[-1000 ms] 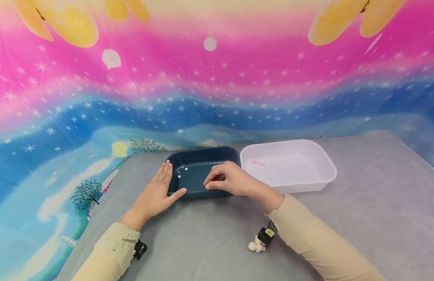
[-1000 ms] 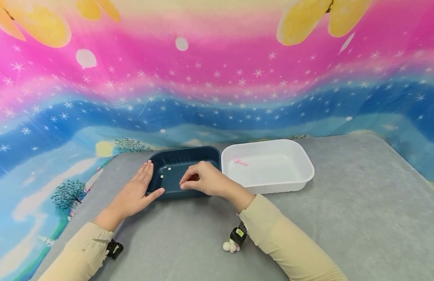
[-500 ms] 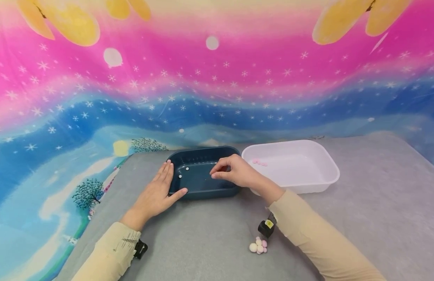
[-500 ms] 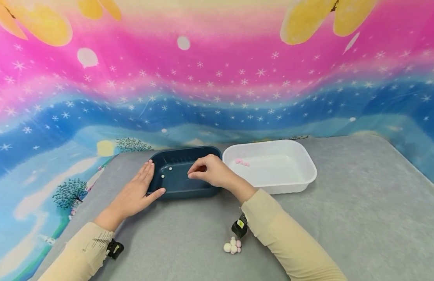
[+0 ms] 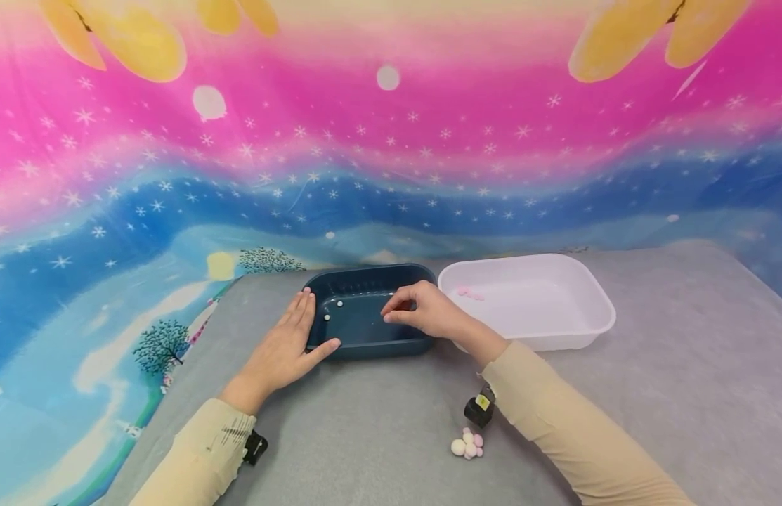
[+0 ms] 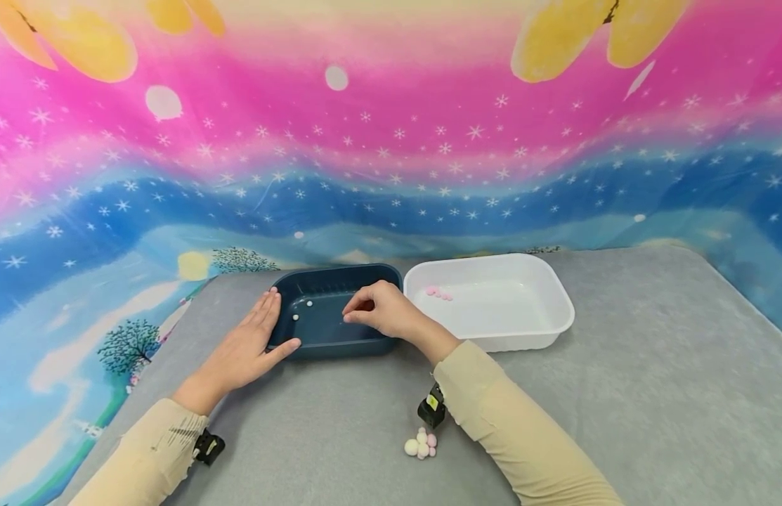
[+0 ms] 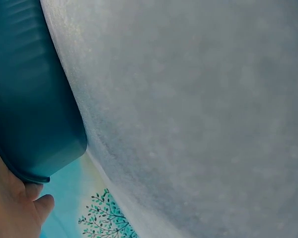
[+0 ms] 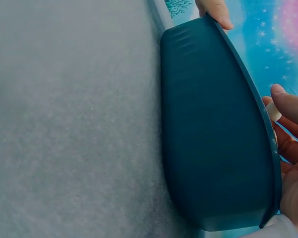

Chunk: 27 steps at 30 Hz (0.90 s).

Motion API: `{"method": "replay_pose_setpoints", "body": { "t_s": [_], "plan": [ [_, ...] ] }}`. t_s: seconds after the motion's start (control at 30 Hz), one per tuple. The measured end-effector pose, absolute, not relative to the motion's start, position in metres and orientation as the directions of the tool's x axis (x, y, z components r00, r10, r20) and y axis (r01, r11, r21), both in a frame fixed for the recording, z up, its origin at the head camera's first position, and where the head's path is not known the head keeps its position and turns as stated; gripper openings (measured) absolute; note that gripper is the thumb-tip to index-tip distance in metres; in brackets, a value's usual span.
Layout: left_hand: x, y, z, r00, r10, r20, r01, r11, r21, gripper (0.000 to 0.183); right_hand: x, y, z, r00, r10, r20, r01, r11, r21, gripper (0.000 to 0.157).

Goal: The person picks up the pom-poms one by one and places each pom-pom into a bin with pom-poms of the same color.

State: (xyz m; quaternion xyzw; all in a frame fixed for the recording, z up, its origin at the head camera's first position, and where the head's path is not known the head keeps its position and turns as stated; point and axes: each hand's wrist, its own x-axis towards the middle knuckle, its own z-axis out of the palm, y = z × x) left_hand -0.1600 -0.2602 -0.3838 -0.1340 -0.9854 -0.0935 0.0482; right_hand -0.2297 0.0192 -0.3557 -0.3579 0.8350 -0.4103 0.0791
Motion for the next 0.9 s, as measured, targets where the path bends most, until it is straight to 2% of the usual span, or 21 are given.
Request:
{"method": "replay_pose_setpoints", "body": {
  "t_s": [0.9],
  "plan": [
    [-0.1588, -0.2587, -0.3824, -0.963, 0.245, 0.113, 0.262, 0.948, 0.181, 0.098, -0.2302, 0.0199, -0.3595, -0.726, -0.671, 0.154, -0.531, 0.403, -0.746, 0.013]
  ]
}}
